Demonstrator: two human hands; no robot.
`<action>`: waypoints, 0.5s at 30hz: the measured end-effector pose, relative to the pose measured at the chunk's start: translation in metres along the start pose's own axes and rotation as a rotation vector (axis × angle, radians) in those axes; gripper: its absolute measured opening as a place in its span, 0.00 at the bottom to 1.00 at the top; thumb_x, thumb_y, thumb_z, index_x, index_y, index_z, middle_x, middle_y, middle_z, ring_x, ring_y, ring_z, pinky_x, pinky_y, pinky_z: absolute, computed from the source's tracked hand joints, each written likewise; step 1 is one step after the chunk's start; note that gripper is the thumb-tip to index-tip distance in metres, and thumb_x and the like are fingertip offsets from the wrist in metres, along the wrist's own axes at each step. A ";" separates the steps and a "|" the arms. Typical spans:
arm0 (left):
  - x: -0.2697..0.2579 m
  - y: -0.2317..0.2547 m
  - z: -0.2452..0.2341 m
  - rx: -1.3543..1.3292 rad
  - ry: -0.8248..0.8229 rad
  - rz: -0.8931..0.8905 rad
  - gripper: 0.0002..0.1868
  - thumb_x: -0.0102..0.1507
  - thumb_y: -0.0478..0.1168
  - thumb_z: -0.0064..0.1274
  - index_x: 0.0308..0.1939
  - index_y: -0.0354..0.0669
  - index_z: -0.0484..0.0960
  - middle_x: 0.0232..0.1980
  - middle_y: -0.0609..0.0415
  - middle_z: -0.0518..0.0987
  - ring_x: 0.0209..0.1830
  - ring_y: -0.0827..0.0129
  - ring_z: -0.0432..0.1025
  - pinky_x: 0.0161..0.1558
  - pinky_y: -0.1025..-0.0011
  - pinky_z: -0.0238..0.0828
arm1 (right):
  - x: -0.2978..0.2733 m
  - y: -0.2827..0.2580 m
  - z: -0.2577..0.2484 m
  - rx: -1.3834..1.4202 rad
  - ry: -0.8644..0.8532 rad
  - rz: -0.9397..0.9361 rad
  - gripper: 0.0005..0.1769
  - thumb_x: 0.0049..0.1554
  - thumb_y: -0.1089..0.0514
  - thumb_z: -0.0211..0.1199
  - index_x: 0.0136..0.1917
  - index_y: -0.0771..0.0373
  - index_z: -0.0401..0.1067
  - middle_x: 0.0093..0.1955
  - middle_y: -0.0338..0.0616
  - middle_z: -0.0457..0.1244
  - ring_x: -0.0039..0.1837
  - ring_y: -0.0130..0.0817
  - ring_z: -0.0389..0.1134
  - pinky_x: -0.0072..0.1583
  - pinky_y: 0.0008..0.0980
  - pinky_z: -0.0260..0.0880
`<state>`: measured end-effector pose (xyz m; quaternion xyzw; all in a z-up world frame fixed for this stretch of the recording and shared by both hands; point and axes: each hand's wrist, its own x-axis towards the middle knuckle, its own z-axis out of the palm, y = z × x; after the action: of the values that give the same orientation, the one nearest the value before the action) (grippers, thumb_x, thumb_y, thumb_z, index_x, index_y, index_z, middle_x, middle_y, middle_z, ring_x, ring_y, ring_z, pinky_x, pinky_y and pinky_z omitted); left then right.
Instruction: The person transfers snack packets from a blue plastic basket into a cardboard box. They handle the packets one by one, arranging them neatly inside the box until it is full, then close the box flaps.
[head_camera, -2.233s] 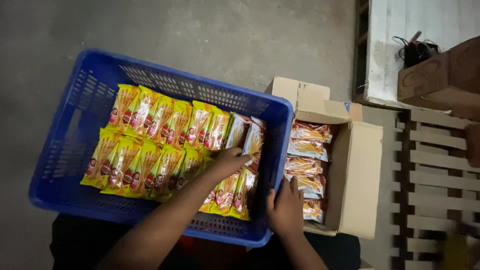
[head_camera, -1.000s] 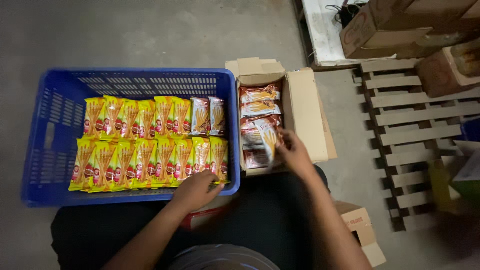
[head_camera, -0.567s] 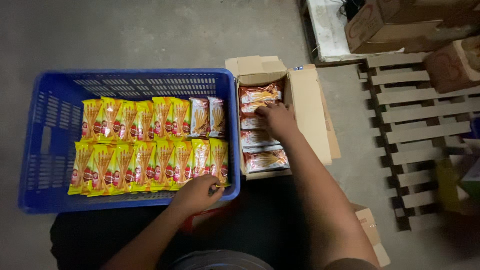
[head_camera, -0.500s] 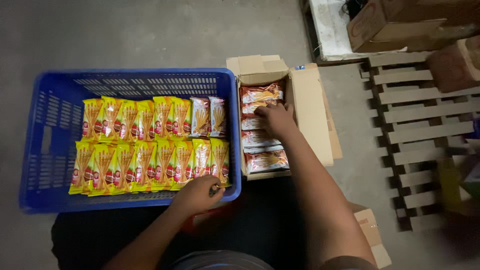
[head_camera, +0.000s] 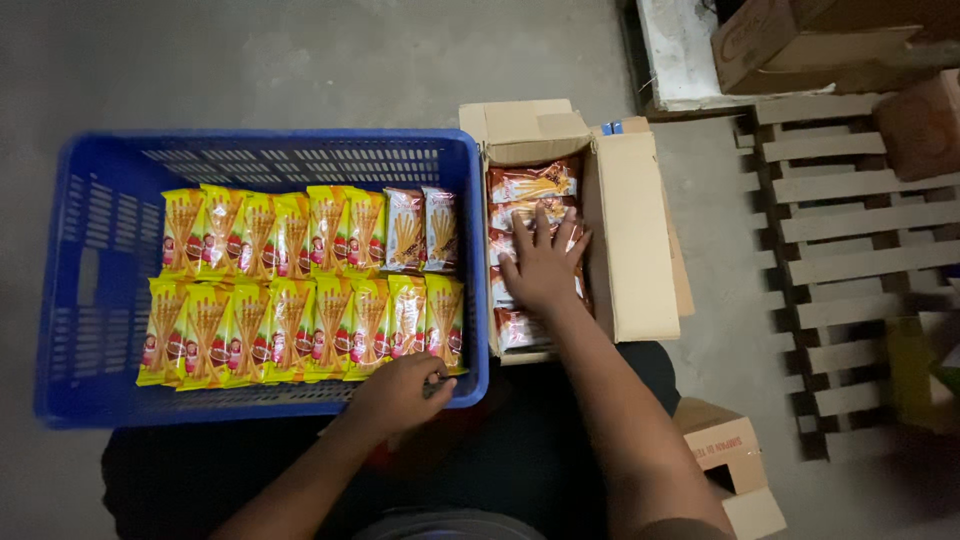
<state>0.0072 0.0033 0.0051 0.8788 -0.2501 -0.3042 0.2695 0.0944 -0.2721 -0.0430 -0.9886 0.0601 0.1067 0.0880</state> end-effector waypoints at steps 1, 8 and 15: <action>-0.001 -0.002 0.002 0.003 0.020 0.017 0.14 0.64 0.52 0.52 0.42 0.48 0.82 0.38 0.46 0.82 0.45 0.47 0.79 0.45 0.55 0.78 | -0.005 -0.005 -0.004 -0.013 -0.039 0.002 0.41 0.62 0.31 0.45 0.84 0.41 0.47 0.87 0.53 0.38 0.84 0.75 0.22 0.75 0.77 0.19; -0.004 0.010 -0.007 -0.036 -0.022 -0.026 0.13 0.65 0.50 0.51 0.43 0.46 0.83 0.39 0.46 0.82 0.45 0.48 0.80 0.45 0.57 0.77 | -0.014 -0.009 -0.004 -0.028 -0.076 -0.048 0.44 0.61 0.25 0.38 0.86 0.37 0.42 0.87 0.55 0.40 0.84 0.76 0.31 0.73 0.81 0.29; -0.004 0.009 -0.007 -0.007 -0.018 -0.046 0.14 0.63 0.52 0.53 0.44 0.48 0.82 0.39 0.47 0.82 0.46 0.48 0.79 0.46 0.55 0.77 | -0.008 -0.014 -0.003 -0.069 -0.173 0.037 0.45 0.59 0.20 0.35 0.85 0.30 0.40 0.88 0.47 0.37 0.85 0.71 0.28 0.73 0.79 0.30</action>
<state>0.0070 0.0016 0.0169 0.8806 -0.2313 -0.3189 0.2632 0.0893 -0.2578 -0.0363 -0.9769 0.0666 0.1952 0.0566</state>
